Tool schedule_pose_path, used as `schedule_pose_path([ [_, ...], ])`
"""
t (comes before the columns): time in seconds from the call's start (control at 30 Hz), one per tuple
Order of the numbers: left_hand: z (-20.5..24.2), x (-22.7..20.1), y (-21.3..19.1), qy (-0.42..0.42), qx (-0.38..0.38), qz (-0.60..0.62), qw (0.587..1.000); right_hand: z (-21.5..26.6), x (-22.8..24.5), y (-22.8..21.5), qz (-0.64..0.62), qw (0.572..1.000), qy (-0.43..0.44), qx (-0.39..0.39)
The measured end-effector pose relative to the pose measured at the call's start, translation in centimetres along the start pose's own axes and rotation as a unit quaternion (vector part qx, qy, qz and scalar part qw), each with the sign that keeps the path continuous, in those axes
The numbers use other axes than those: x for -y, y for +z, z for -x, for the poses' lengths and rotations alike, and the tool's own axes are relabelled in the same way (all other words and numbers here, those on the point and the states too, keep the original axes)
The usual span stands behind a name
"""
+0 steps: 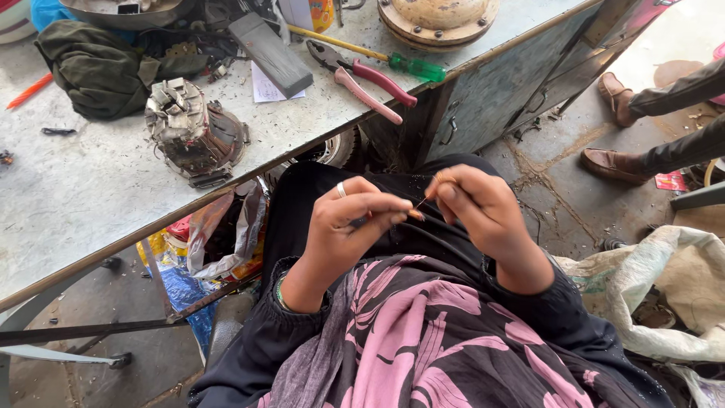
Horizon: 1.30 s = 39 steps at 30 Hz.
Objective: The person disassembles an electric motor component using a screwdriver and pliers, then prepares and strips the ends of copper wires by hand and with a tool.
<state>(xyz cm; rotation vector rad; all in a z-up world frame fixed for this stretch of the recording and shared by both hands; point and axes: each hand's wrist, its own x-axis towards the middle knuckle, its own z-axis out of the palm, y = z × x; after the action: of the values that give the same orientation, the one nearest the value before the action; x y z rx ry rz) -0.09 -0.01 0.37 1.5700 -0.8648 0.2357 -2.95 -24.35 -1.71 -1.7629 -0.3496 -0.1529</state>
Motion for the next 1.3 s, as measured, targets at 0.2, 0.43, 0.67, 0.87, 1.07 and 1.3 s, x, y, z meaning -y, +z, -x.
schedule_pose_path([
  [0.2,-0.2,0.0,-0.2,-0.011,-0.123,-0.065,0.990,-0.8,0.3,4.2,0.148,0.951,-0.179,0.206],
  [0.43,-0.2,0.1,-0.1,-0.011,-0.008,-0.001,1.000,0.0,-0.3,0.7,0.057,0.997,-0.019,-0.056],
  [0.67,-0.5,-0.2,0.0,-0.014,-0.101,-0.066,0.993,-0.3,0.5,4.2,0.205,0.938,-0.199,0.195],
  [0.87,-0.3,-0.2,-0.1,-0.015,-0.018,-0.060,0.998,0.3,0.3,0.6,0.047,0.996,-0.005,-0.080],
  [1.07,-0.5,-0.4,0.1,-0.017,-0.064,-0.028,0.997,-2.0,0.7,4.7,0.345,0.921,-0.141,0.114],
  [1.3,-0.5,-0.4,-0.1,-0.048,-0.031,-0.083,0.995,-0.3,1.2,0.7,0.070,0.985,-0.134,0.082],
])
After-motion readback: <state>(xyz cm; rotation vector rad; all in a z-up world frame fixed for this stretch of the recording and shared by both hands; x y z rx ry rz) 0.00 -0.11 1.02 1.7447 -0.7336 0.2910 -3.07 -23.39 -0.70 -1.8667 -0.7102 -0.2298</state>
